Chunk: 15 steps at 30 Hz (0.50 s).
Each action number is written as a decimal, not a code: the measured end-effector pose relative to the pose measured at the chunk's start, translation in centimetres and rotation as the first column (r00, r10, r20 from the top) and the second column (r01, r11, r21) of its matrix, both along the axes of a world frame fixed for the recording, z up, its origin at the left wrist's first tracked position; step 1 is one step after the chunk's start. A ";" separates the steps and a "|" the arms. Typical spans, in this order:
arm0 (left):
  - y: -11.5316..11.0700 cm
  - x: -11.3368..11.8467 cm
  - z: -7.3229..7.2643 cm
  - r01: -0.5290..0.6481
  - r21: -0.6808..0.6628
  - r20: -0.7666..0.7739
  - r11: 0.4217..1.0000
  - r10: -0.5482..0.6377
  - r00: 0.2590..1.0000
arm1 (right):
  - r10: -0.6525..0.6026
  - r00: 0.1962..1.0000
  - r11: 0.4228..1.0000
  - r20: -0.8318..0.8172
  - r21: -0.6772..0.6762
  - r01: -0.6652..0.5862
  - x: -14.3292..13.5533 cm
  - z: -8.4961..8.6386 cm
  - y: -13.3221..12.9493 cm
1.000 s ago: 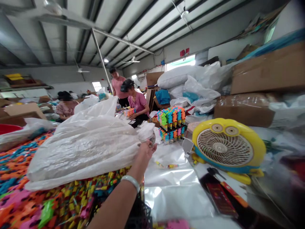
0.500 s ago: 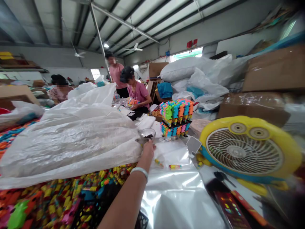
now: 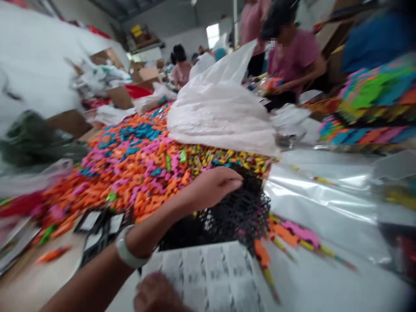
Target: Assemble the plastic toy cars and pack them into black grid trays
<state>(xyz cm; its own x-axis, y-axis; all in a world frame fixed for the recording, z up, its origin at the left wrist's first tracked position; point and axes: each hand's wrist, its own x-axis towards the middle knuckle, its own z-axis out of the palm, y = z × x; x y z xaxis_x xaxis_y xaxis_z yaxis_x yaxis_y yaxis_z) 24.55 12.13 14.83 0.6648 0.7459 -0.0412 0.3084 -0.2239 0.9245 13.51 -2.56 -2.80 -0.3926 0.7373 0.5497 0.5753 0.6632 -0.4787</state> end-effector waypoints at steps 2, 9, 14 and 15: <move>-2.5 -7.5 1.0 -0.275 0.042 -0.055 0.961 0.277 0.959 | 0.090 0.996 0.996 -0.012 0.007 -0.089 -1.2 -1.1 -0.4; -11.9 -24.5 -8.7 -0.818 0.147 -0.120 0.556 0.831 0.543 | -0.362 0.927 0.932 -0.095 -0.022 0.361 0.1 -2.4 1.1; -14.3 -26.4 -15.7 -0.833 0.075 -0.064 0.548 0.836 0.544 | -0.329 0.943 0.941 -0.047 -0.095 0.324 1.1 -1.0 0.9; -14.4 -26.4 -16.2 -0.834 0.084 -0.040 0.545 0.838 0.544 | -0.315 0.948 0.946 -0.048 -0.092 0.310 1.2 -0.7 0.9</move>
